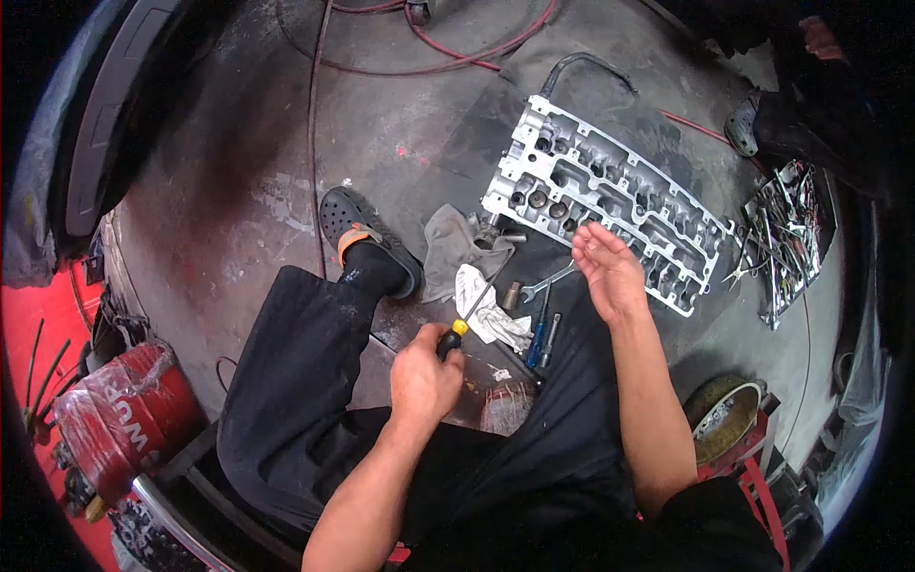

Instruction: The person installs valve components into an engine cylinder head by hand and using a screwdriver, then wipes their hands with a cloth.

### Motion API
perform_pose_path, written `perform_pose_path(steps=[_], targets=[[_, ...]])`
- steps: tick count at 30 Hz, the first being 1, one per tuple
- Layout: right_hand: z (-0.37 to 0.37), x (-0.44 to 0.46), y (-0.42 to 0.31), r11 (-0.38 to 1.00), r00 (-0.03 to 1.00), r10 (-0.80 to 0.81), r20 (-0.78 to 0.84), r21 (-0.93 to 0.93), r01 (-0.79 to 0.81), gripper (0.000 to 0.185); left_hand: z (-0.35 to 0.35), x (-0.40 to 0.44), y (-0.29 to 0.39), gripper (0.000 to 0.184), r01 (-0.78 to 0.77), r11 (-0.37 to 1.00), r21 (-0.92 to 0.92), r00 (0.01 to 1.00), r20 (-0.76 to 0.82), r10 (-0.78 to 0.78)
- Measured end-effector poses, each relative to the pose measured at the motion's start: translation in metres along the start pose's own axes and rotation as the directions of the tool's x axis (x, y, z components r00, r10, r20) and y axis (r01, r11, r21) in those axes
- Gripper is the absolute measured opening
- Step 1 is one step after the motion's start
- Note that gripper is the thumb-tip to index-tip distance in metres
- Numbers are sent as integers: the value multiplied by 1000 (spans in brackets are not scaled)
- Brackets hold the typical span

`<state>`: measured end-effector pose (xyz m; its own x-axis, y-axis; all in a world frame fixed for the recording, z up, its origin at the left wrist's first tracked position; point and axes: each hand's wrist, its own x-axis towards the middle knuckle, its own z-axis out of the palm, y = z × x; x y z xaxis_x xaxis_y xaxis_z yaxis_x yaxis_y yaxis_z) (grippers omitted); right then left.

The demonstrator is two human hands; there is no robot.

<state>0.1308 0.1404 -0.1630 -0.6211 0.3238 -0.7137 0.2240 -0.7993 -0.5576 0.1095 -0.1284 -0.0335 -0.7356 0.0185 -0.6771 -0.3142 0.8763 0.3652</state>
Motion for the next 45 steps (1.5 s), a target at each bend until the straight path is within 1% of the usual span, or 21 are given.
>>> perform_pose_path(steps=[1, 5, 7, 8, 13, 15, 16, 17, 19, 21, 23, 24, 26, 27, 30, 35, 38, 40, 42, 44, 45], targets=[[0, -1, -1, 999, 999, -23, -25, -31, 22, 27, 8, 5, -9, 35, 1, 1000, 1, 1000, -2, -1], [2, -4, -3, 995, 1000, -30, 8, -91, 31, 25, 34, 26, -29, 37, -50, 998, 41, 994, 99, 46], [5, -7, -3, 993, 1000, -13, 14, -120, 14, 24, 44, 36, -32, 40, -168, 970, 174, 981, 128, 147], [6, -8, -1, 989, 1000, 7, 21, -149, -3, 23, 46, 44, -31, 42, -145, 969, 199, 974, 199, 105], [1, -21, 23, 964, 991, 121, 60, -243, -103, 20, 83, 83, -65, 42, -147, 957, 250, 976, 191, 100], [-2, -27, 29, 951, 989, 121, 82, -295, -92, 20, 95, 89, -71, 43, -96, 919, 382, 985, 170, 32], [1, -32, 28, 944, 991, 118, 61, -317, -93, 21, 98, 88, -70, 43, -109, 899, 424, 980, 196, 26], [-2, -33, 29, 942, 991, 120, 52, -322, -97, 21, 101, 86, -69, 43, -111, 901, 420, 978, 205, 25], [-3, -31, 33, 941, 992, 109, 65, -329, -82, 23, 97, 83, -57, 44, -174, 884, 434, 978, 183, 103], [1, -30, 35, 948, 991, 120, 62, -303, -96, 23, 98, 83, -42, 42, -253, 892, 375, 967, 96, 234], [4, -28, 36, 951, 994, 96, 53, -299, -76, 24, 87, 75, -16, 30, -367, 898, 241, 926, -1, 378], [8, -30, 34, 953, 995, 83, 63, -297, -61, 23, 84, 72, -5, 30, -366, 899, 242, 926, 3, 376], [12, -31, 33, 945, 995, 53, 80, -326, -25, 23, 80, 68, 15, 19, -515, 854, 71, 838, -167, 519], [13, -31, 32, 935, 995, 26, 98, -354, 10, 23, 78, 65, 23, 19, -515, 854, 71, 838, -166, 519], [17, -37, 28, 911, 993, -10, 121, -408, 59, 23, 80, 60, 39, 13, -661, 750, -11, 704, -352, 616], [19, -42, 24, 882, 989, -29, 142, -463, 92, 20, 88, 59, 52, 13, -675, 738, -9, 688, -369, 625], [19, -42, 20, 816, 989, -35, 145, -567, 112, 19, 89, 63, 54, 12, -704, 706, 74, 648, -339, 682], [17, -41, 19, 822, 988, -33, 149, -558, 111, 20, 90, 65, 56, 11, -727, 663, 178, 595, -320, 738], [14, -38, 18, 831, 987, -29, 155, -546, 110, 22, 92, 68, 58, 11, -733, 652, 194, 587, -303, 751], [10, -35, 18, 729, 977, -100, 190, -654, 202, 24, 94, 70, 60, 11, -740, 639, 210, 580, -282, 764], [9, -34, 17, 736, 978, -101, 184, -648, 198, 24, 93, 71, 64, 11, -732, 630, 261, 582, -242, 776]])
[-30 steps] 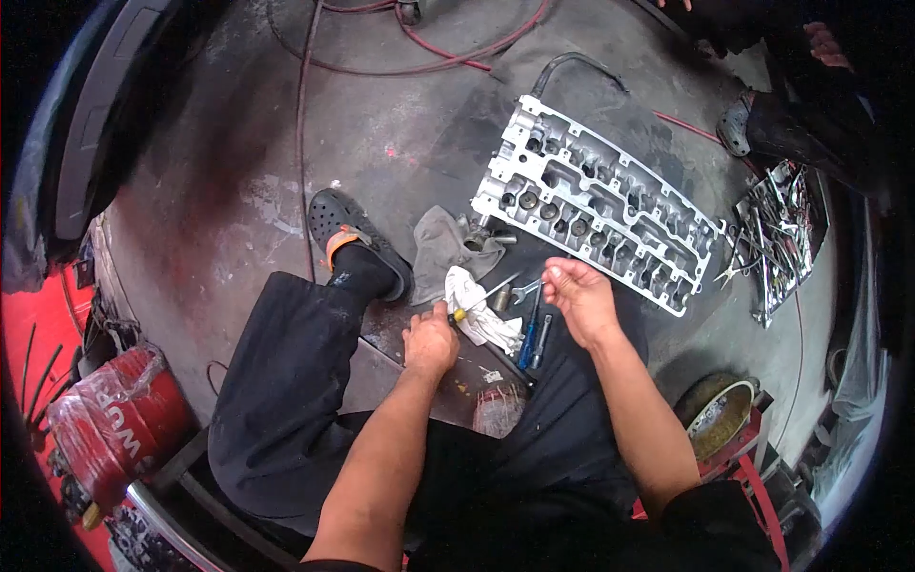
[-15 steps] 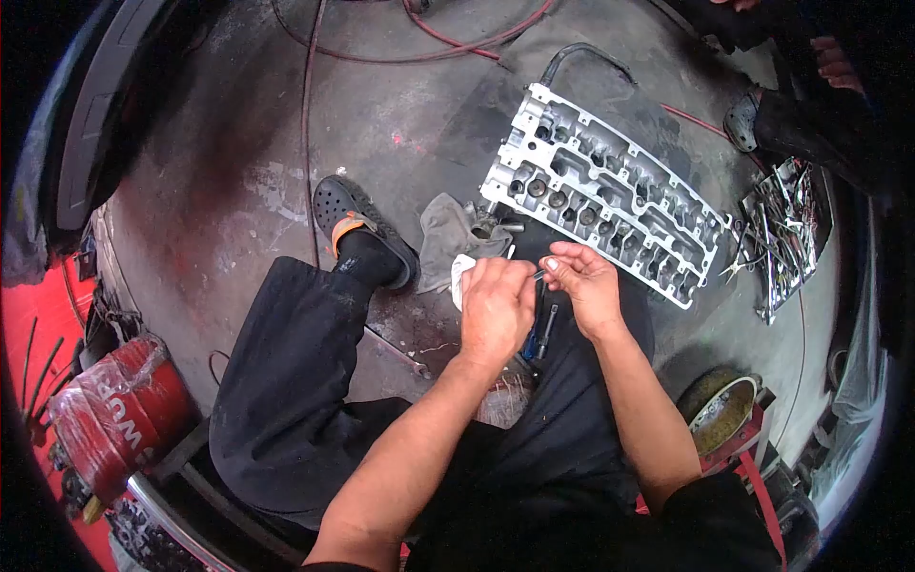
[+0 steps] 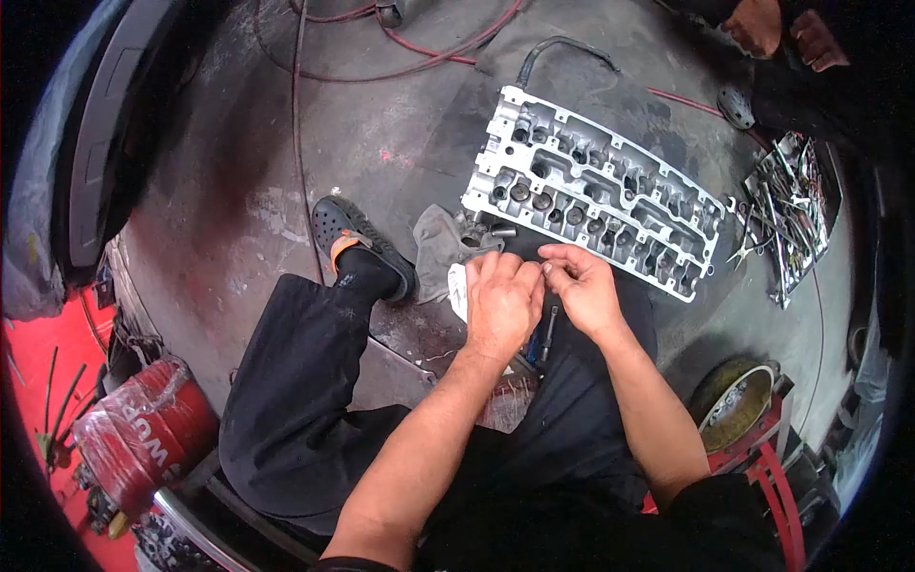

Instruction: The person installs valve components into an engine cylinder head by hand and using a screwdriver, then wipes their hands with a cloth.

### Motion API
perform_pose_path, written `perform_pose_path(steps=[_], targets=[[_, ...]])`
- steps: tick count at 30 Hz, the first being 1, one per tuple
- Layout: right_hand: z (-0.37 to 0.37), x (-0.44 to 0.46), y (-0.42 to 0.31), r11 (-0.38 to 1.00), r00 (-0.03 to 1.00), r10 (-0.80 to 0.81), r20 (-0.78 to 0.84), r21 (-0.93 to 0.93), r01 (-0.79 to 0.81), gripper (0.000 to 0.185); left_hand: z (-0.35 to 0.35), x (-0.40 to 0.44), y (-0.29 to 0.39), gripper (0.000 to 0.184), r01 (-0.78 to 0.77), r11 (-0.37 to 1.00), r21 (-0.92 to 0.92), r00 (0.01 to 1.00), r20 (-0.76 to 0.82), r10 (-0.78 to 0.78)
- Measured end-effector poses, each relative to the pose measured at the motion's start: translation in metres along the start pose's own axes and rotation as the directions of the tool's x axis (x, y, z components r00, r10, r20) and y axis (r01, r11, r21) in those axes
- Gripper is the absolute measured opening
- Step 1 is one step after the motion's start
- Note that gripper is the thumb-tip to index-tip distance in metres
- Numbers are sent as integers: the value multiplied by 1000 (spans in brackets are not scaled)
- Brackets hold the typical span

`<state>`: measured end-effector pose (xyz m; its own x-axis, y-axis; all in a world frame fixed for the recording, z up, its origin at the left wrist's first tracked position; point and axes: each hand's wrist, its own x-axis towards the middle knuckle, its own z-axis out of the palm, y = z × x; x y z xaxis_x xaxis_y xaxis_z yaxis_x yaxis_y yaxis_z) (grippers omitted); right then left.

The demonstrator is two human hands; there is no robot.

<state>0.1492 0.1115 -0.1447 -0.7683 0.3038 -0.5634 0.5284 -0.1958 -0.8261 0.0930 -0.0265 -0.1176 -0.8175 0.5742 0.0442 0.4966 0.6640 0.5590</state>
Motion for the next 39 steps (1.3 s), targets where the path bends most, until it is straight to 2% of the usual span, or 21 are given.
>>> perform_pose_path(steps=[1, 6, 8, 11, 12, 13, 14, 16, 21, 23, 24, 26, 30, 32, 34, 38, 39], targets=[[-2, 1, 0, 999, 1000, 0, 4, -38, 0, 24, 0, 3, 1, 12, -16, 999, 49, 999, 39, 14], [-9, 4, -3, 990, 1000, -3, -19, -142, 1, 25, 7, 10, 2, 10, -84, 994, 67, 996, 46, 81], [-9, 0, -16, 958, 993, -117, -27, -267, 106, 26, 9, 13, 3, 9, -84, 995, 55, 996, 38, 82], [-8, -4, -25, 941, 992, -113, -49, -326, 91, 26, 11, 15, 4, 11, -10, 999, 53, 994, 108, 5], [-7, -4, -24, 943, 992, -112, -51, -321, 89, 26, 14, 16, 5, 9, 70, 997, 28, 992, 99, -72], [-6, -5, -23, 935, 987, -147, -67, -336, 116, 26, 16, 17, 5, 9, 149, 989, 2, 985, 92, -149], [-6, -5, -22, 925, 980, -182, -82, -353, 142, 26, 19, 17, 4, 9, 145, 989, 4, 985, 94, -145], [-6, -5, -20, 933, 978, -185, -92, -329, 146, 26, 22, 19, 1, 9, 235, 965, -118, 971, 79, -227], [-9, -1, -5, 950, 982, -152, -113, -291, 114, 24, 19, 21, 6, 11, 113, 993, -25, 991, 74, -110], [-8, 7, 20, 990, 991, -37, -127, 132, 54, 21, 21, 21, 7, 11, 83, 997, -4, 995, 58, -82], [-10, 7, 19, 989, 991, -38, -129, 134, 55, 21, 23, 21, 8, 11, 123, 990, -64, 992, 10, -123], [-14, 6, 13, 917, 990, 140, 18, 375, -136, 19, 27, 21, 8, 12, 159, 979, -127, 986, -34, -164], [-9, 1, 11, 919, 997, 78, -21, 389, -63, 19, 27, 22, 9, 12, 242, 945, -218, 966, -35, -256], [-11, 3, 12, 915, 995, 95, -13, 395, -82, 18, 26, 23, 10, 11, 269, 932, -244, 959, -15, -282], [-11, 5, 14, 909, 993, 114, -4, 403, -103, 18, 25, 23, 10, 11, 364, 879, -308, 928, 45, -369], [-7, 8, 20, 891, 995, 96, 29, 443, -99, 18, 26, 24, 8, 10, 327, 914, -241, 943, 14, -333], [-6, 9, 21, 890, 994, 100, 39, 443, -107, 19, 27, 25, 6, 9, 275, 943, -187, 959, -18, -283]])
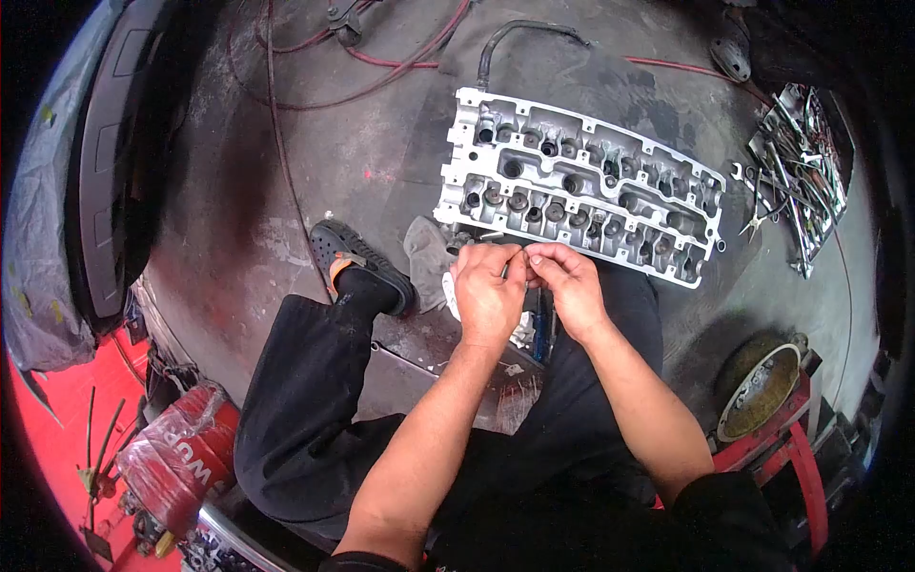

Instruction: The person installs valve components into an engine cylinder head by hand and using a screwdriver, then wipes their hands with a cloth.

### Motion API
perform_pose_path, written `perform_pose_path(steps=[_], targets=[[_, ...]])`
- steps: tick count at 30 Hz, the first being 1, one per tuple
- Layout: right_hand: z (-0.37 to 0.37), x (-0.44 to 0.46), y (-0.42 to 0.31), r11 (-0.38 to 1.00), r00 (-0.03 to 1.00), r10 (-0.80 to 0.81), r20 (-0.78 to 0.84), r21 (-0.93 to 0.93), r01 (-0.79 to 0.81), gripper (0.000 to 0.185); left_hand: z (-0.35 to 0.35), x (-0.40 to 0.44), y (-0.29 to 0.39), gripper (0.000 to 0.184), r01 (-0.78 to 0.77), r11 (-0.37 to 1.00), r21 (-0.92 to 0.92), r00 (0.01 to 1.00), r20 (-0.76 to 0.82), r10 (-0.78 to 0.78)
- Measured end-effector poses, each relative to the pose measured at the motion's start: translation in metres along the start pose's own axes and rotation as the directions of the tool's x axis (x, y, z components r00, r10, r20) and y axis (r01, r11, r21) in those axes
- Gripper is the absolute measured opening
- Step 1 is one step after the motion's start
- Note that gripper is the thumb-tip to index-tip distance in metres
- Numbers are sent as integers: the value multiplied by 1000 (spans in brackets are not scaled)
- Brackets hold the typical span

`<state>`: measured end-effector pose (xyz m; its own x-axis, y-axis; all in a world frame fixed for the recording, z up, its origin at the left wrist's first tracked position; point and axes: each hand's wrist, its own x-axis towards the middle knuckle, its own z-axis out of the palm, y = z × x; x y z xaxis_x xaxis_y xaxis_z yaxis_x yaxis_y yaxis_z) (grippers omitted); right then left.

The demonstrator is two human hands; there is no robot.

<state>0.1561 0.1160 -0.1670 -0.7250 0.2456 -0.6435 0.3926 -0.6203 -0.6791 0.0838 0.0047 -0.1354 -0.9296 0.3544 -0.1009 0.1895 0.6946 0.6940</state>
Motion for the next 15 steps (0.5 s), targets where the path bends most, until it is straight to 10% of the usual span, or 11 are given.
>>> perform_pose_path(steps=[7, 15], targets=[[-1, -7, 1, 998, 999, 43, -29, -50, -45, 26, -1, 50, -21, 6, -207, 849, 486, 969, -15, 245], [-14, -11, 3, 998, 999, 54, -2, -43, -54, 26, -1, 100, -41, 3, -525, 681, 511, 850, 357, 388]])
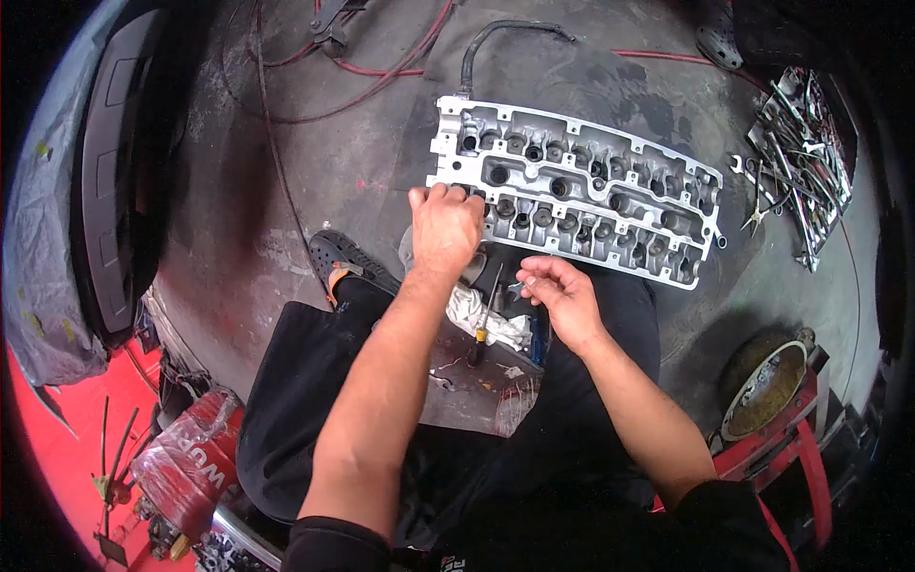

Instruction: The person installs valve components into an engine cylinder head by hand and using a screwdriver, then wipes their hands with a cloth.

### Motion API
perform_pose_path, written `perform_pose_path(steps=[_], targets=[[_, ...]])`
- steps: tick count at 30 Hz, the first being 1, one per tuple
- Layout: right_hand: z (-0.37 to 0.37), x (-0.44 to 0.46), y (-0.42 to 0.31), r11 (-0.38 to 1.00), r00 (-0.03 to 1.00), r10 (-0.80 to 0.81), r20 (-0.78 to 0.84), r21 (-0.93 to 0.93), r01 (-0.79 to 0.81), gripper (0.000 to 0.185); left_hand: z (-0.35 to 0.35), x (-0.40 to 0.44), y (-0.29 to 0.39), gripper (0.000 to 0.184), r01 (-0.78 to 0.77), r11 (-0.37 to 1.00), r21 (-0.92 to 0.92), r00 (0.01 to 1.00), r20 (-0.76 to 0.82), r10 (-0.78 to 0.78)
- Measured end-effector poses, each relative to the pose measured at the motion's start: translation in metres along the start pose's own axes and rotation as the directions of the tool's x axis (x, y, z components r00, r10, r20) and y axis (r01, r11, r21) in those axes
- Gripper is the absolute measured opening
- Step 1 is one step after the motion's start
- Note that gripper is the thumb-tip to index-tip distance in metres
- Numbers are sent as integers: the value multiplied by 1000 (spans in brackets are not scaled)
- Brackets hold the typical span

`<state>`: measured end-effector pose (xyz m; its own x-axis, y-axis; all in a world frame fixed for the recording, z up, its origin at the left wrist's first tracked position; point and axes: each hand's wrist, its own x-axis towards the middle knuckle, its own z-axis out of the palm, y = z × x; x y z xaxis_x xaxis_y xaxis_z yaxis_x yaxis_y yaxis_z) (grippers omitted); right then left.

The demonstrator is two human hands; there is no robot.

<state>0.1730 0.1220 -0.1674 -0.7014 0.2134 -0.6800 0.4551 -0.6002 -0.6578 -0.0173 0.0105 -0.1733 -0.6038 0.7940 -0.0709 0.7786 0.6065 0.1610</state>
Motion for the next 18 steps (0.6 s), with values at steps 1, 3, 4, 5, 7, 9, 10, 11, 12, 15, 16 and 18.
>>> perform_pose_path(steps=[1, 3, 4, 5, 7, 9, 10, 11, 12, 15, 16, 18], targets=[[0, 0, 0, 1000, 1000, -1, 2, 9, 1, 25, -1, 3, -5, 5, -69, 997, 32, 998, 7, 69], [0, 2, -1, 1000, 1000, 0, 12, 26, 0, 24, -1, 7, -10, 7, -114, 991, 65, 993, 30, 112], [-1, 1, -1, 1000, 1000, 2, 10, 16, -2, 23, -2, 6, -11, 9, -163, 983, 86, 986, 58, 158], [0, 0, -2, 1000, 1000, 0, 8, 7, 0, 23, 2, 5, -12, 11, -177, 979, 97, 984, 1, 178], [-1, -1, -1, 1000, 1000, -3, 4, 18, 3, 22, 2, 5, -11, 11, -188, 977, 96, 982, -7, 190], [-3, -1, 0, 999, 1000, 1, -2, 36, -1, 22, 2, 7, -12, 10, -202, 975, 88, 978, -28, 205], [-4, -2, 0, 999, 1000, 2, -5, 37, -2, 22, 2, 7, -12, 10, -205, 975, 86, 978, -27, 208], [-4, -2, 0, 999, 1000, 0, -13, 38, 1, 22, 3, 8, -12, 9, -207, 974, 91, 977, -25, 210], [-5, -1, 0, 999, 1000, -1, -18, 38, 2, 22, 3, 8, -12, 9, -208, 973, 97, 977, -21, 211], [-7, 3, 4, 996, 1000, 12, -24, 89, -10, 22, 4, 7, -11, 6, -200, 977, 72, 976, -72, 205], [-7, 5, 4, 996, 1000, 16, -26, 90, -13, 22, 4, 7, -12, 6, -200, 977, 68, 976, -69, 205], [-7, 5, 4, 996, 999, 8, -35, 88, -5, 21, 4, 6, -12, 5, -208, 978, 30, 974, -82, 210]])
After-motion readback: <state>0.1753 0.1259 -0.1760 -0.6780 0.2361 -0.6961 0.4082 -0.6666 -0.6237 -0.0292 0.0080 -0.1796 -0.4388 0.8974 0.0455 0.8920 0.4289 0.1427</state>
